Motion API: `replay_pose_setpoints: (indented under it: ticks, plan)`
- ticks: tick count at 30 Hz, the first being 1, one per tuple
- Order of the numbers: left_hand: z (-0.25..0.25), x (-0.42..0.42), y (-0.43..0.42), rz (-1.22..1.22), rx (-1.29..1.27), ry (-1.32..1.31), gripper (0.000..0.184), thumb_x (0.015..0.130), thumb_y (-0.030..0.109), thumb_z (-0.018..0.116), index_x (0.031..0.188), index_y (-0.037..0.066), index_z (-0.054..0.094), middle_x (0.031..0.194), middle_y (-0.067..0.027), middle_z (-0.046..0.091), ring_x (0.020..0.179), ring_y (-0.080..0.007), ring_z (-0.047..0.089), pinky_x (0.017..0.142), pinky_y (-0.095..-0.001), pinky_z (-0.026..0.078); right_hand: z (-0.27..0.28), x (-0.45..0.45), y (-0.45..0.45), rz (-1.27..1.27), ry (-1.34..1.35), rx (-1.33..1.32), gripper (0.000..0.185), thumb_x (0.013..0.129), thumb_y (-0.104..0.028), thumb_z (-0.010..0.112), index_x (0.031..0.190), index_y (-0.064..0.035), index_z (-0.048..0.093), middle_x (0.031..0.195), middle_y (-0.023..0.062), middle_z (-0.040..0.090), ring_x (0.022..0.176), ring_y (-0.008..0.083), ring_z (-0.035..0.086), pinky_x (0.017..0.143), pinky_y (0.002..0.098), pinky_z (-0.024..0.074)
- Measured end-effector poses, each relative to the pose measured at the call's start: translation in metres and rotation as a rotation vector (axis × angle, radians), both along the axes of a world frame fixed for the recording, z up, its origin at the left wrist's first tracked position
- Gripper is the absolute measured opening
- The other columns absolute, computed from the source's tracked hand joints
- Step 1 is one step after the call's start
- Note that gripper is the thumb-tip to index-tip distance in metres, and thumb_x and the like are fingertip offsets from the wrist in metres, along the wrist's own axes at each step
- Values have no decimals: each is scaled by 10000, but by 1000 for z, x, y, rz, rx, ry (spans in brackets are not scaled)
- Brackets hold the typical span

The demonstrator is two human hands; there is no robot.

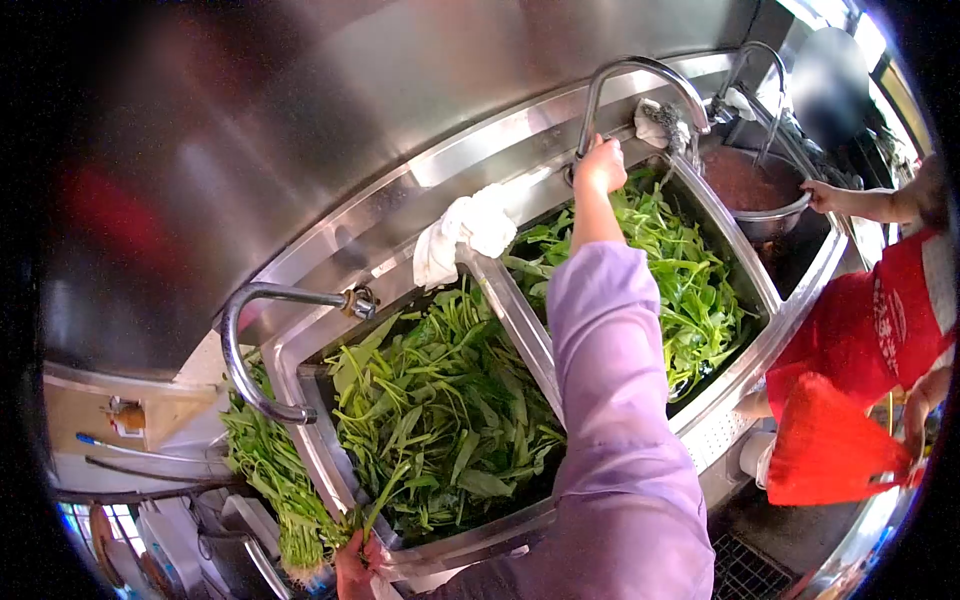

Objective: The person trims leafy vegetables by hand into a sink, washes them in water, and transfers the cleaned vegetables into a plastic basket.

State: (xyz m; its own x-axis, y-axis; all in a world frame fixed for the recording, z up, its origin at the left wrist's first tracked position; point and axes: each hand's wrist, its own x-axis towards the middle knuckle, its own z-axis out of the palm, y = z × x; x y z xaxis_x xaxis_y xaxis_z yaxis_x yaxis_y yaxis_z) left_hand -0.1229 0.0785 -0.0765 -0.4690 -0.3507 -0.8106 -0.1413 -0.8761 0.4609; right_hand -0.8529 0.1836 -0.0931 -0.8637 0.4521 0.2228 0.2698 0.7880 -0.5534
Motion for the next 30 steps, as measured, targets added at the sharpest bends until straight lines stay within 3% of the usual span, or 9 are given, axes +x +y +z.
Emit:
replay_pose_setpoints:
  ticks: [6, 10, 14, 18, 21, 24, 26, 27, 30]
  plan:
    - [26, -33, 1, -7, -179, -223, 237, 852, 256, 483, 844, 23, 531, 508, 8, 438, 366, -86, 368, 320, -213, 259, 8, 81, 11, 88, 279, -505, 280, 846, -258, 458, 982, -20, 517, 898, 164, 595, 789, 281, 578, 691, 394, 441]
    - [71, -56, -2, -72, -163, -88, 247, 864, 239, 455, 857, -4, 500, 508, 13, 385, 374, -69, 331, 306, -201, 215, 15, 240, -14, 865, 319, -665, 139, 823, -105, 459, 794, -27, 570, 700, 119, 568, 631, 220, 552, 566, 340, 446]
    - [85, -50, -13, -136, -140, 39, 275, 864, 249, 465, 882, -23, 499, 518, 16, 371, 389, -67, 319, 325, -201, 225, 47, 390, -29, 1893, 270, -134, 158, 772, -113, 506, 908, -99, 585, 836, 71, 587, 796, 210, 565, 724, 340, 447]
    - [91, -40, -22, -226, -253, 69, 274, 857, 238, 482, 888, -34, 499, 520, 22, 365, 385, -60, 312, 322, -194, 217, 52, 448, -27, 2028, 408, -207, 157, 786, -191, 524, 902, -97, 571, 905, 35, 564, 886, 211, 535, 854, 348, 368]
    - [79, -36, -29, -243, -237, 108, 264, 859, 237, 483, 886, -25, 497, 515, 27, 360, 380, -55, 306, 321, -190, 210, 53, 465, -25, 2141, -18, -234, 109, 800, -148, 498, 845, -79, 569, 871, 83, 554, 850, 242, 540, 765, 351, 433]
    - [71, -46, -20, -248, -265, 129, 258, 856, 243, 490, 881, -14, 496, 513, 33, 359, 388, -49, 304, 319, -187, 208, 12, 456, -35, 1694, -336, -583, 125, 840, -107, 436, 819, -62, 551, 750, 94, 545, 668, 208, 548, 602, 301, 466]
    - [63, -44, -19, -182, -205, 190, 251, 851, 240, 498, 857, -10, 504, 514, 30, 370, 393, -53, 310, 320, -187, 206, -4, 428, -42, 978, -671, -1001, 149, 854, -145, 447, 824, -47, 556, 762, 102, 573, 633, 223, 552, 589, 290, 441]
    - [59, -44, -20, -178, -205, 197, 251, 851, 240, 498, 857, -10, 504, 514, 30, 370, 393, -53, 310, 320, -187, 206, 3, 422, -41, 1175, -401, -420, 136, 834, -144, 470, 833, -38, 555, 833, 103, 584, 702, 246, 565, 644, 319, 443]
    - [54, -41, -22, -199, -162, 119, 254, 842, 254, 512, 823, 1, 516, 519, 29, 382, 395, -57, 313, 326, -188, 209, 22, 455, -37, 1576, 304, 59, 115, 815, -151, 488, 842, -68, 563, 885, 96, 576, 784, 264, 560, 703, 346, 439]
